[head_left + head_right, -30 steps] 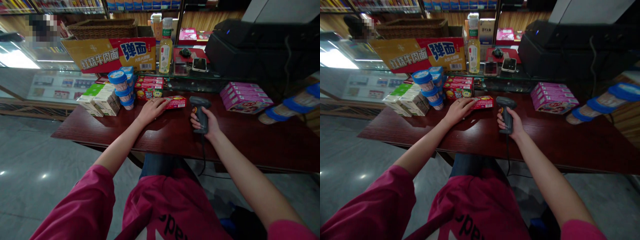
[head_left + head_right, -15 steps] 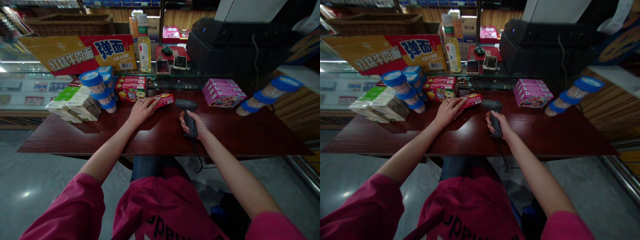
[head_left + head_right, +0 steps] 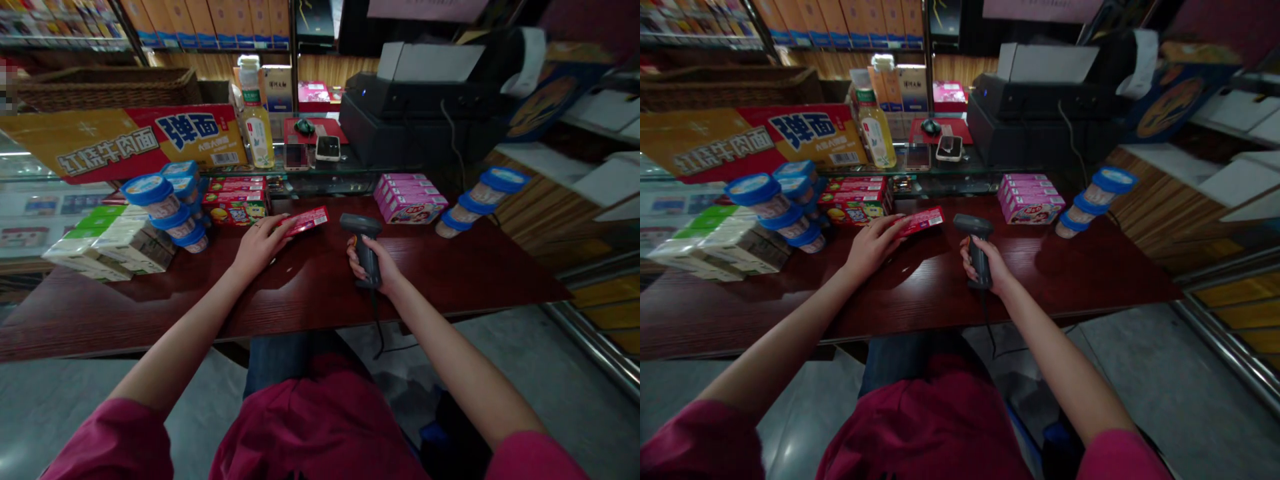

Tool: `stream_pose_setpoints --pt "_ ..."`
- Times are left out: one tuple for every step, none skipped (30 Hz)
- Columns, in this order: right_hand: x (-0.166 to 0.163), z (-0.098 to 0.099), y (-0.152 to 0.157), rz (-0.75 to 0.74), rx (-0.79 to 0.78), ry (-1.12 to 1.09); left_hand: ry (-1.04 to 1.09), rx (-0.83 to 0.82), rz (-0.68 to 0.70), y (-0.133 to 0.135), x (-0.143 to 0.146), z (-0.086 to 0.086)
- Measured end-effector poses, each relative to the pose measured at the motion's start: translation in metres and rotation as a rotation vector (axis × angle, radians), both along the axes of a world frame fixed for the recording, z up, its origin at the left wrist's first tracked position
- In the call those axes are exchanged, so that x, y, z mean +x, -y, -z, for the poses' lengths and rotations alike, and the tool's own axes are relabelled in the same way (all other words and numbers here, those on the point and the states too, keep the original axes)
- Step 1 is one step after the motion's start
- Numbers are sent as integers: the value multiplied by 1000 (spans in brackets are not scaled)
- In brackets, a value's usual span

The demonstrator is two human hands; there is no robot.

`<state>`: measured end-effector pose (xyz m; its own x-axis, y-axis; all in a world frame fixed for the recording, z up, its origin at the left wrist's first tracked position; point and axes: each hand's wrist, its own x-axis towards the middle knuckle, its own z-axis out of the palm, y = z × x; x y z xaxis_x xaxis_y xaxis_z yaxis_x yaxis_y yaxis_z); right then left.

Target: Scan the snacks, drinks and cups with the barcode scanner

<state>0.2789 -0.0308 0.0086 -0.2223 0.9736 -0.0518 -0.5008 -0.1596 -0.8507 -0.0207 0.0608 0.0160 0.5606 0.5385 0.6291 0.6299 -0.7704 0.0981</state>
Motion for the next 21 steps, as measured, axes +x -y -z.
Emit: stream_pose_setpoints --pt "9 -1 3 18 3 -2 65 -11 9 -2 6 -1" --pt "18 -2 7 38 5 -3 123 -34 25 -5 15 -3" --pt "30 -3 12 61 6 -5 161 -64 53 -9 24 -5" --pt "41 -5 16 85 6 -6 167 -97 96 -14 35 -7" --pt "54 -7 22 110 8 -6 140 -129 151 -19 46 -10" --pt "67 -8 27 136 12 -2 86 -156 217 -24 57 -12" --pt "80 -10 33 162 19 4 20 -177 290 -29 68 -16" --pt "92 -11 38 189 29 12 -43 -194 363 -34 79 -19" --pt "104 -11 43 214 40 21 -90 -209 430 -38 90 -24" --pt "115 -12 47 236 50 30 -114 -222 485 -43 100 -29" --pt "125 -11 50 254 59 34 -108 -226 519 -47 110 -36" --pt "134 -11 52 270 67 31 -76 -222 532 -52 121 -43" --pt "141 -10 54 283 73 20 -23 -211 526 -58 133 -51" --pt "146 -9 54 295 77 4 38 -194 513 -64 145 -59" --pt "150 -8 54 305 80 -16 91 -177 499 -71 158 -68" --pt "152 -7 53 314 81 -36 129 -163 493 -79 173 -75" --pt "153 -6 52 320 84 -53 148 -153 494 -87 188 -82" --pt "153 -6 50 322 87 -65 150 -149 501 -95 203 -88" --pt "153 -5 49 319 90 -72 144 -149 508 -104 219 -92" --pt "152 -4 49 314 90 -77 135 -152 514 -113 234 -95" --pt "150 -2 48 306 85 -79 126 -158 517 -121 248 -97"
